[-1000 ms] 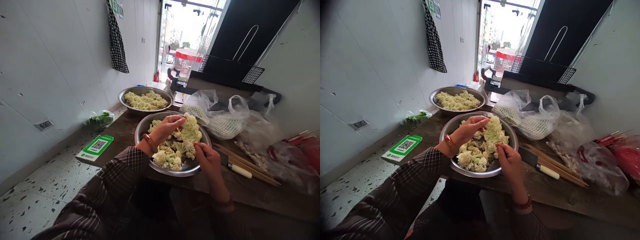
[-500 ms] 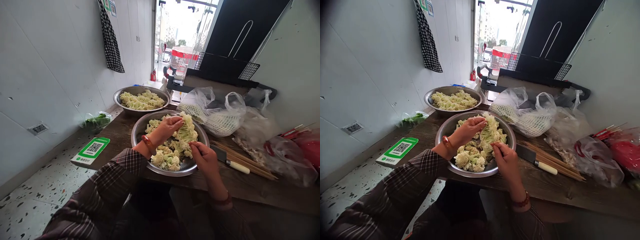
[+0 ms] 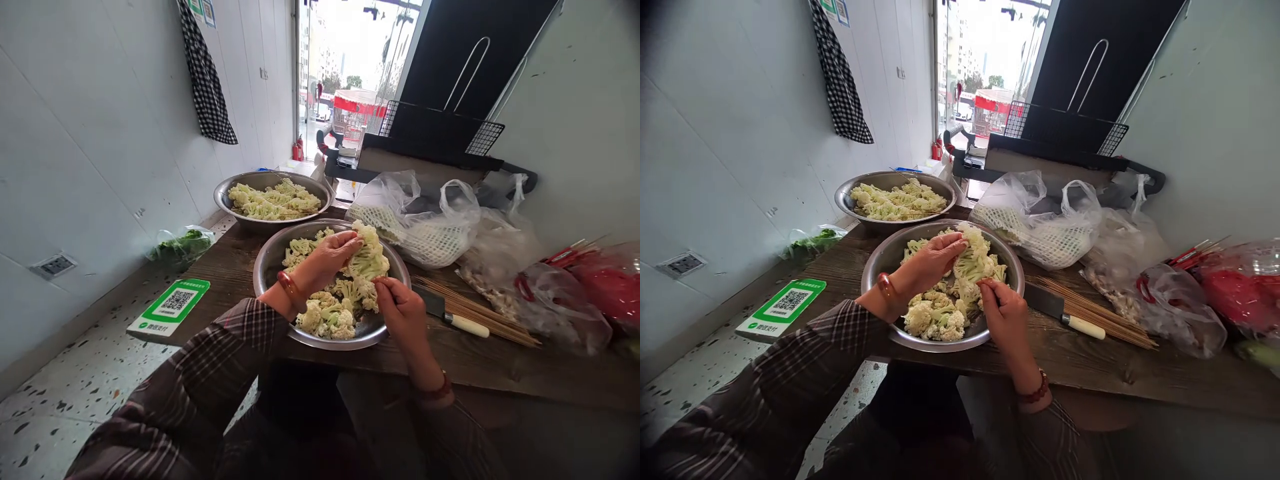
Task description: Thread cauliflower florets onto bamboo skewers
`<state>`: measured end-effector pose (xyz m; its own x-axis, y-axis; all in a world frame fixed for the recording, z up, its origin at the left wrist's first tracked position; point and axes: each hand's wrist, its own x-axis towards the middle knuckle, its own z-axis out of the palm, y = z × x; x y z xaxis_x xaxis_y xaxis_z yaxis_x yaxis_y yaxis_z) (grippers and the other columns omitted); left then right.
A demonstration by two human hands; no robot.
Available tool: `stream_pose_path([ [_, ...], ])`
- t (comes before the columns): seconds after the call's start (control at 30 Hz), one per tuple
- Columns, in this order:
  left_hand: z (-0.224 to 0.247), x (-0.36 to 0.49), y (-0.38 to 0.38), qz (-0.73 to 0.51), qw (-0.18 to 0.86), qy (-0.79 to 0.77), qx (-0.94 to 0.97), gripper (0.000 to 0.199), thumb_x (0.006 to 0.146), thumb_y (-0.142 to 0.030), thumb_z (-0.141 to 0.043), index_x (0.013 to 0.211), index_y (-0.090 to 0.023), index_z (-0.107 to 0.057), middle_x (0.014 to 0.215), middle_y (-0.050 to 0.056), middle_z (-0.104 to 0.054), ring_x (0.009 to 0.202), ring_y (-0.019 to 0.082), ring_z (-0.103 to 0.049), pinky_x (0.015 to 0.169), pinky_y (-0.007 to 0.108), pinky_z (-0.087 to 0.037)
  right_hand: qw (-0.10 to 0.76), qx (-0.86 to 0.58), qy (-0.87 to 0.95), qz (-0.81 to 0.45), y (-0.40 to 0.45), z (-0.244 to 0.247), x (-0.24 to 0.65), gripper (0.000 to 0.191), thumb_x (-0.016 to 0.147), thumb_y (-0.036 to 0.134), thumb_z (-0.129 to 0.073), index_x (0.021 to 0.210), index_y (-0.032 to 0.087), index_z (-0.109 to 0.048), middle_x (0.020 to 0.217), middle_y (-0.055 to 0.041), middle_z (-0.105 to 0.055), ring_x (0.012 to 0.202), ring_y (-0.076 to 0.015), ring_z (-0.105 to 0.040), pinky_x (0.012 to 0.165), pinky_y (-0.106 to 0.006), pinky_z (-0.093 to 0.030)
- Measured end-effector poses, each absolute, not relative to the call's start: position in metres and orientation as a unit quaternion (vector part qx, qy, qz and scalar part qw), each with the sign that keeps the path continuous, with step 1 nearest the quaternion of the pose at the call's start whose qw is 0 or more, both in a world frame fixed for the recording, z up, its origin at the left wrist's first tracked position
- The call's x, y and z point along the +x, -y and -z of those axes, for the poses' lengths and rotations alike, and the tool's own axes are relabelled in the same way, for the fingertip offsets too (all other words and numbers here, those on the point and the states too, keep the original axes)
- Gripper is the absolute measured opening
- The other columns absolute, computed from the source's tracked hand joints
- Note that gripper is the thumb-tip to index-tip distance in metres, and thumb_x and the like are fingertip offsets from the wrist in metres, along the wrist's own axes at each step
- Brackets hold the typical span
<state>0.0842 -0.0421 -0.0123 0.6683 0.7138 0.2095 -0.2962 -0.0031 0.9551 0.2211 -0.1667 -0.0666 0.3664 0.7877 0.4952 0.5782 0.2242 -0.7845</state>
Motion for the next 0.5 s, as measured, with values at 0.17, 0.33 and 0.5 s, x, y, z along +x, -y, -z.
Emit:
stream_pose_path([
  [0.17,0.013,0.082,0.044,-0.331,0.754,-0.123,0.555,0.043,0.075,-0.044,-0.083,0.103,-0.017,-0.066,0.089,0.003,-0.066,0.078,0.013,-0.062,0.070,0.024,-0.048,0.552,-0.628,0.542,-0.087,0.165,0.065,0.222,0.033,0.096,0.042,-0.052,0.094,0.018,-0.074,0.067,-0.0013,-0.070,0.062,-0.0176,-0.063,0.063,-0.030,-0.048],
  [0.33,0.017,0.084,0.044,-0.328,0.766,-0.140,0.535,0.043,0.066,-0.032,-0.090,0.098,-0.015,-0.067,0.087,0.003,-0.068,0.072,0.012,-0.063,0.067,0.023,-0.048,0.527,-0.619,0.576,-0.091,0.165,0.057,0.221,0.033,0.096,0.042,-0.052,0.093,0.020,-0.075,0.069,-0.0016,-0.070,0.064,-0.0179,-0.063,0.065,-0.030,-0.049],
  [0.5,0.015,0.084,0.041,-0.393,0.756,-0.137,0.505,0.040,0.064,-0.025,-0.089,0.095,-0.014,-0.067,0.085,0.002,-0.070,0.073,0.013,-0.065,0.071,0.025,-0.050,0.522,-0.612,0.582,-0.118,0.158,0.050,0.219,0.033,0.095,0.042,-0.055,0.104,0.020,-0.077,0.069,-0.0012,-0.070,0.061,-0.0176,-0.063,0.066,-0.031,-0.052],
])
